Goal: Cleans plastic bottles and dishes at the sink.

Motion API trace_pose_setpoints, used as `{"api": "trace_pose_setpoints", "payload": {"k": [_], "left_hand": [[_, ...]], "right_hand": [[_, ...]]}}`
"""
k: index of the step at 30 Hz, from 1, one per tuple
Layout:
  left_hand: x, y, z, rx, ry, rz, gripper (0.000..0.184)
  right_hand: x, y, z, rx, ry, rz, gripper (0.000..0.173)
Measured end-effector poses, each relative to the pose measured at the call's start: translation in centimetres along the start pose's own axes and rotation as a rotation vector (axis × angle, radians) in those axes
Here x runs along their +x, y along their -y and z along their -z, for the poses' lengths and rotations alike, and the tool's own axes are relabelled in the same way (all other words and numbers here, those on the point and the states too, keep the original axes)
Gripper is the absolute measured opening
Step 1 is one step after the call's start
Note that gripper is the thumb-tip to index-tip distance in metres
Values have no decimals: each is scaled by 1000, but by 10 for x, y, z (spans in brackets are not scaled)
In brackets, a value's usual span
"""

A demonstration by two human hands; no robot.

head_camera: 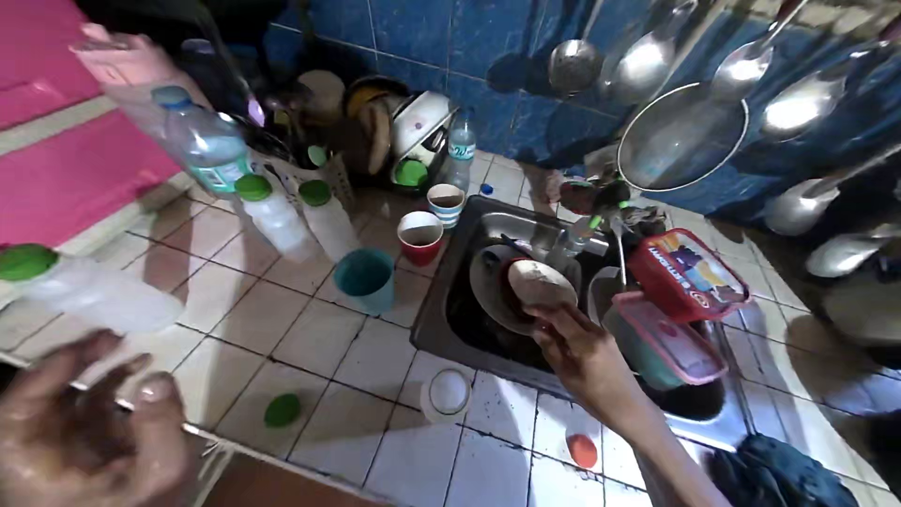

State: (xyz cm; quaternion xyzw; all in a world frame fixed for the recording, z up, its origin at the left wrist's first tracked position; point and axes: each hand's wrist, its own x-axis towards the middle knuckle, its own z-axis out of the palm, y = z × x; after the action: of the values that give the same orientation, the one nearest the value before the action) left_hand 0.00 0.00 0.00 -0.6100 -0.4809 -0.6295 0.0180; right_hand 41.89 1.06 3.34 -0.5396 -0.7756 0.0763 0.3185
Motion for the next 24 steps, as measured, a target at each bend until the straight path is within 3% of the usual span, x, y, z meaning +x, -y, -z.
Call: {"api": "trace_pose_setpoints", "payload": {"k": [1,3,6,9,11,13,16,18,20,24], "left_hand": [[-8,-4,-7,-85,103,-55,42],[-21,-26,-33,-264,298,-4,35],[-48,-42,-87,-367,506,168,44],[-68,-59,-152,-627,526,390,54],[-73,-79,-185,-821,491,562,50],[-66,-98,-211,-910,498,619,42],[-47,-117,-259,-855,617,495,46],[-33,-120,-309,-747,671,392,53],[-22,-119,-365,-623,785,460,67],[-26,-113,-472,-509,968,472,103]], "right_hand": [[-14,-10,0,42,29,-59,27],[-35,-11,-1,198,160,-176,35],[-40,12,-29,480,394,-283,79],[-37,20,-77,693,404,-212,105],[-42,17,-90,743,311,-122,99],[-54,5,-83,736,141,-80,85],[-65,-28,-38,689,-155,-232,75],[-54,-62,-1,642,-401,-354,86],[-34,-110,31,617,-579,-357,106],[10,-186,50,608,-724,-424,107]]}}
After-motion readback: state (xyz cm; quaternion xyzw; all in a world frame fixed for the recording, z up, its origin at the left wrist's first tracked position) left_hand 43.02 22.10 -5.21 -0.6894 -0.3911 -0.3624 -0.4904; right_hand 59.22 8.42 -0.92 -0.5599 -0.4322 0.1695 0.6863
